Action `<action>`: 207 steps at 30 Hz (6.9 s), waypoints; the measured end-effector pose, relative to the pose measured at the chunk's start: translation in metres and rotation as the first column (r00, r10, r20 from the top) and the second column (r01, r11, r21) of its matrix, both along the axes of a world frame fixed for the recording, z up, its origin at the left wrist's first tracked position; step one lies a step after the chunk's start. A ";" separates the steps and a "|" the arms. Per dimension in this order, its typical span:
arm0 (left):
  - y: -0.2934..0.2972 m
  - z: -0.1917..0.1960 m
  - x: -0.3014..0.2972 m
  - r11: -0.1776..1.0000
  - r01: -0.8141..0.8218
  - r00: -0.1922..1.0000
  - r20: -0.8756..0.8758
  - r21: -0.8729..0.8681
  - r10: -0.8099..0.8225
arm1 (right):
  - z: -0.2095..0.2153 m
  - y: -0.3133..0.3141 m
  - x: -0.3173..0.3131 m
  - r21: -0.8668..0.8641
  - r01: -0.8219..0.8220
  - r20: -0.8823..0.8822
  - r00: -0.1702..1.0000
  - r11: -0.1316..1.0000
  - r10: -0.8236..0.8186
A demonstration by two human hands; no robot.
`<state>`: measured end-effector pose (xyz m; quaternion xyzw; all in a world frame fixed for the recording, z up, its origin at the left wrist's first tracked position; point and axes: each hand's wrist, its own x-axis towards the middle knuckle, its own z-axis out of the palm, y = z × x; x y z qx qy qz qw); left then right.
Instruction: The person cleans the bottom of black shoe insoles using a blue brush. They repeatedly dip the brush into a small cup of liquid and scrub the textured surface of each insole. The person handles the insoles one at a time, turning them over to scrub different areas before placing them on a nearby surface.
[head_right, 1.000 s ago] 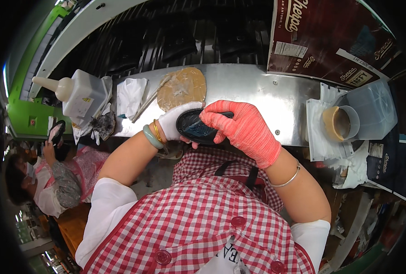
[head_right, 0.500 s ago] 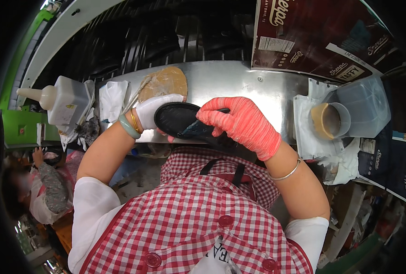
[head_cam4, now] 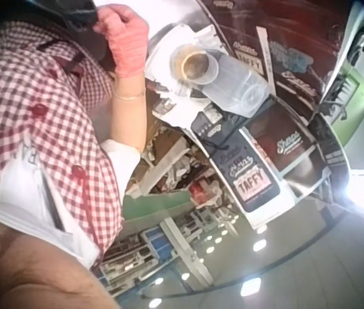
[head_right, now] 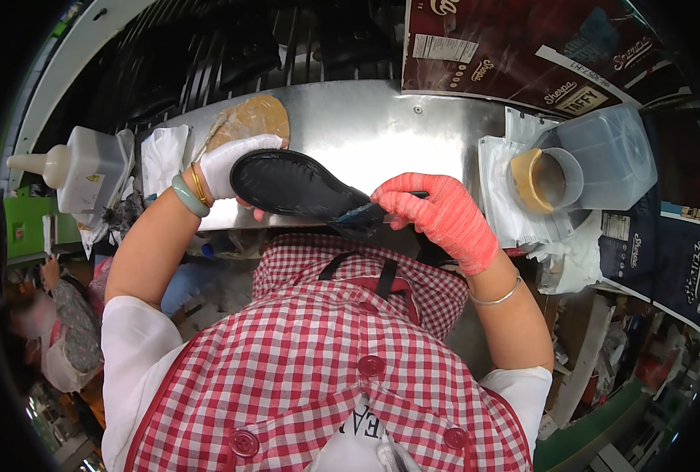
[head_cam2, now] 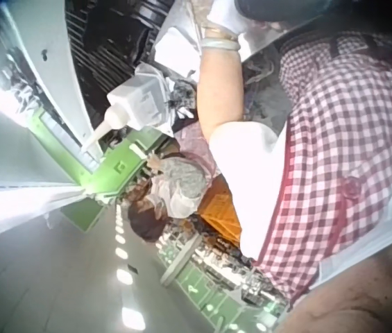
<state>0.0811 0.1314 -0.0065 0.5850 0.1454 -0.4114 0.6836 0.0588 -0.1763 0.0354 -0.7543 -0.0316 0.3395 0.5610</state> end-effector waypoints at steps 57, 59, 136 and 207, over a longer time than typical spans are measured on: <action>0.207 0.227 0.216 -0.074 -0.820 0.526 0.695 0.568 -0.490 | -0.030 -0.003 -0.084 0.279 0.391 0.903 0.204 0.877 -0.379; 0.249 0.232 0.240 -0.015 -0.729 0.627 0.659 0.684 -0.416 | -0.034 0.005 -0.085 0.314 0.371 0.910 0.145 0.874 -0.389; -0.133 0.005 -0.064 0.531 -0.351 0.891 -0.101 -0.771 0.442 | 0.029 0.017 -0.099 0.416 0.430 0.364 0.728 0.801 -0.580; -0.096 -0.027 -0.088 0.660 -0.415 0.908 -0.326 -0.626 0.261 | 0.037 -0.148 -0.030 0.214 0.762 0.445 0.481 0.612 -0.755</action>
